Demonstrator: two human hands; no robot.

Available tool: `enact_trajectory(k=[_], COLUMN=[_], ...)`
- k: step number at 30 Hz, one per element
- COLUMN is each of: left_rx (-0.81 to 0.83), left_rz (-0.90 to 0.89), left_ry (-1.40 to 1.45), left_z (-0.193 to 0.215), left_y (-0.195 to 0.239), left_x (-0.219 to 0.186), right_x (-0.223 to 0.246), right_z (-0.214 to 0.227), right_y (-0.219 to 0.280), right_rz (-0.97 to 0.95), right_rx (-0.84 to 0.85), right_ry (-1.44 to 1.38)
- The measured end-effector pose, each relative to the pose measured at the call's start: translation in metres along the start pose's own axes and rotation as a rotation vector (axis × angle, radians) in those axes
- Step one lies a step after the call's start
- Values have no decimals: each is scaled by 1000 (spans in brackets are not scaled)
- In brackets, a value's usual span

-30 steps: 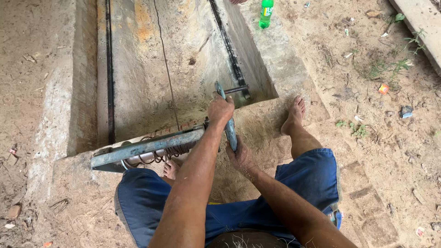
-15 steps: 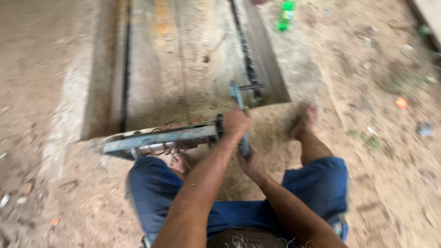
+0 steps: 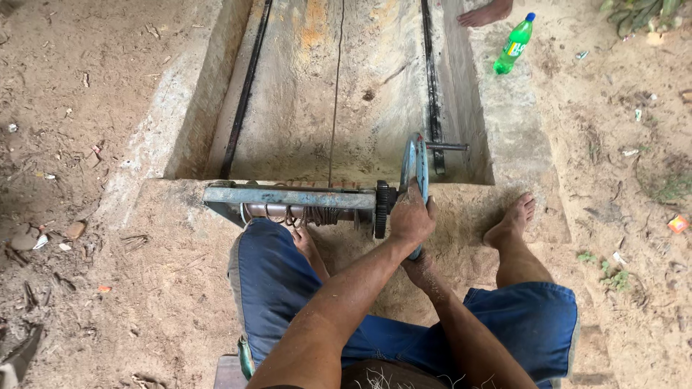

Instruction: The person sits on the ground and operates a manual reciprocating saw by turning a hand wheel to move the blade back and forth through a log. The person maintains a steady rhythm while cutting the wood.

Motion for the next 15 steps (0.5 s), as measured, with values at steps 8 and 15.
enact_trajectory(k=[8, 15], left_rx=[-104, -104], left_rz=[-21, -63], left_ry=[53, 84], left_z=[9, 14], left_y=[2, 8], left_x=[-8, -15], right_x=[48, 171], right_z=[83, 157], right_y=[5, -2], right_rz=[-81, -58], right_rx=[87, -271], right_ry=[904, -231])
Point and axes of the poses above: each hand's wrist, its own y-axis away from the middle knuckle, its own z-axis out of the back of the hand, x = y × z, the point moved 7 cm from there along -y, towards the middle knuckle, and after that the axes turned 7 degrees about y, right-handed, at the moved point
